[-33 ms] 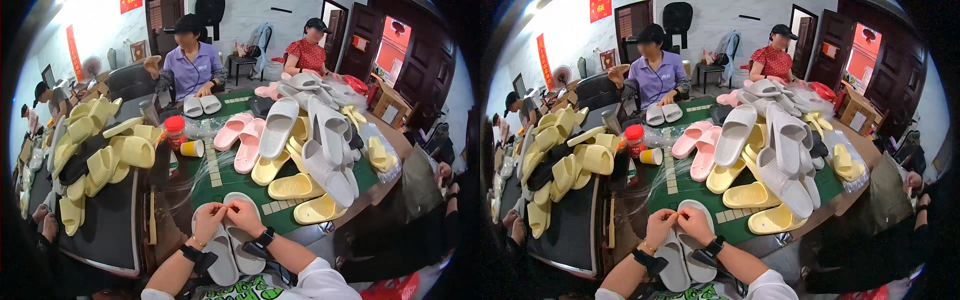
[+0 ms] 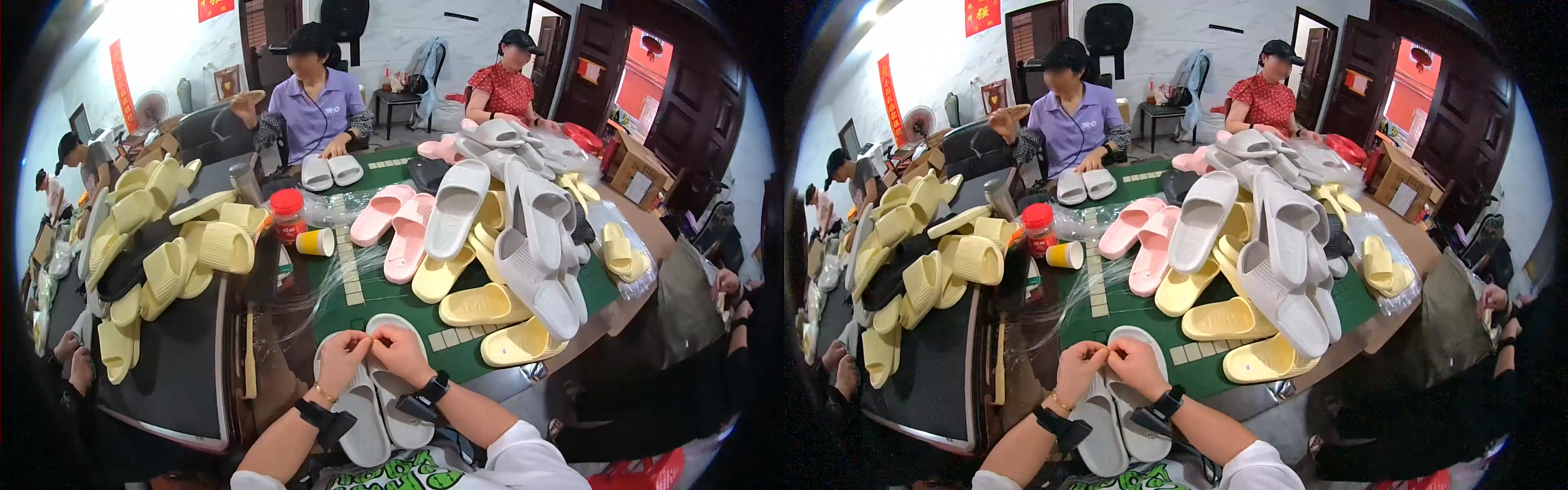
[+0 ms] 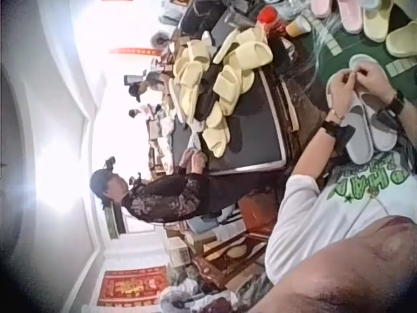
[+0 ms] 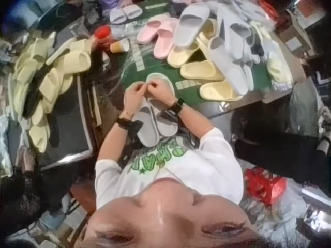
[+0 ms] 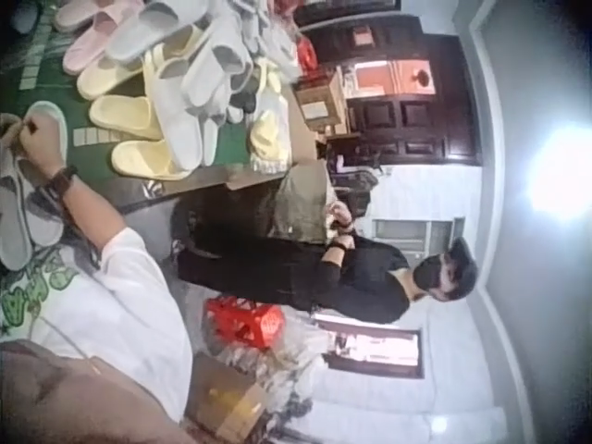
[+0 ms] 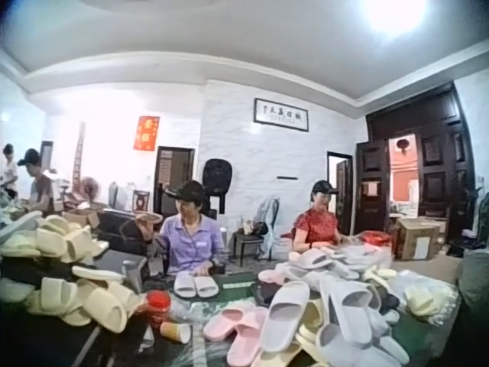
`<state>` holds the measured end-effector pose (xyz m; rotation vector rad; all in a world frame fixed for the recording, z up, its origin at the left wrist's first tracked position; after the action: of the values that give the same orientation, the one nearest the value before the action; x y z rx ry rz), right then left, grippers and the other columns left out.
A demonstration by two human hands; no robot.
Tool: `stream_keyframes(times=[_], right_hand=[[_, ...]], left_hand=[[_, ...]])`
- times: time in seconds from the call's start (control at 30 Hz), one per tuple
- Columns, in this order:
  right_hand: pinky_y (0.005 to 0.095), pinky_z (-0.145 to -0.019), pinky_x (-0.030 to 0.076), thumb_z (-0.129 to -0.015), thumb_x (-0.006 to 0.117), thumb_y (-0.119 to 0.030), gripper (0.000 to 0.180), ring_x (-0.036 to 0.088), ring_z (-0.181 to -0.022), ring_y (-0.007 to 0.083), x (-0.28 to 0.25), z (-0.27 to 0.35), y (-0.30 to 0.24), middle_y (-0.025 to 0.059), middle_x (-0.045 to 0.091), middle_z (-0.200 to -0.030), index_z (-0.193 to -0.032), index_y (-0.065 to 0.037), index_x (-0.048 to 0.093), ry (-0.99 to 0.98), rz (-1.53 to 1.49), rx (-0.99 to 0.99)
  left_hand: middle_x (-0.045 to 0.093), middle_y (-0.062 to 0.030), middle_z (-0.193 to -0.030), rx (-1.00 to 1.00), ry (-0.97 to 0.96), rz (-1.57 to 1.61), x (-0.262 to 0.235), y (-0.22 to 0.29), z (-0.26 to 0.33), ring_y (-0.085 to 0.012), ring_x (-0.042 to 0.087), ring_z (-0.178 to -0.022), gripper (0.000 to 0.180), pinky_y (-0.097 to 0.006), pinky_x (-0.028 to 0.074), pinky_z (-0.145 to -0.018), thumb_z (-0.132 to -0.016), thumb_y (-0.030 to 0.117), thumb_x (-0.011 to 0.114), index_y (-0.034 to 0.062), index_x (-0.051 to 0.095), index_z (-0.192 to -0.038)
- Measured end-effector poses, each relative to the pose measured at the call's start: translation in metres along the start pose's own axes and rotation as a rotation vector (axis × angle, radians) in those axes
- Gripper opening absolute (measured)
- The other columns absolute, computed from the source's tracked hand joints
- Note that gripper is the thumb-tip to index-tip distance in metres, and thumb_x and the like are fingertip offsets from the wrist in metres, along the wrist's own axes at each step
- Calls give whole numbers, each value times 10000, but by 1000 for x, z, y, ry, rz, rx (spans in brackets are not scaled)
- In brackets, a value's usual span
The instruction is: Cleaning and inspecting finished foam sandals at a factory workstation.
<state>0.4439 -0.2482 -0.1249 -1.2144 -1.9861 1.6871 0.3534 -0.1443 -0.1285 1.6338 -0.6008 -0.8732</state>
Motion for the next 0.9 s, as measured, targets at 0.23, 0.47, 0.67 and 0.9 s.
stream_keyframes(times=[0.23,0.47,0.67,0.9], right_hand=[[311,-587,476,-826,621,-138,136,606,-639,199,9,2,5,111,638,-731,-843,-8,655,-45,-42,30],[274,-602,476,-842,646,-77,106,587,-657,119,1,1,16,74,655,-738,-859,24,672,-11,-90,92],[244,-590,453,-848,640,-42,78,551,-660,89,-1,-1,23,15,622,-741,-870,30,658,15,-142,138],[256,-595,438,-856,581,-34,75,547,-648,111,-38,22,-29,39,610,-742,-891,2,636,212,-17,-46]], left_hand=[[688,-59,-791,-30,17,-134,-6,-1,3,-97,622,-694,172,-246,494,-637,-870,136,661,-9,696,-953],[687,-101,-819,40,-5,-30,2,1,1,-138,630,-737,193,-288,505,-681,-865,162,665,2,697,-969],[690,-93,-793,59,22,45,-9,-5,-6,-129,630,-707,186,-282,505,-665,-857,163,682,-1,702,-944],[627,-90,-1094,61,254,185,-142,17,-20,-132,611,-881,461,-275,524,-774,-824,113,709,-8,557,-1242]])
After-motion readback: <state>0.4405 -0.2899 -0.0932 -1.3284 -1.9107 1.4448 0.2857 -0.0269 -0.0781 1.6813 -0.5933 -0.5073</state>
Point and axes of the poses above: each hand's wrist, its own z-axis away from the middle knuckle, its own x-axis out of the palm, y = z × x, the point moved 10 cm from there along -z, towards the middle knuckle
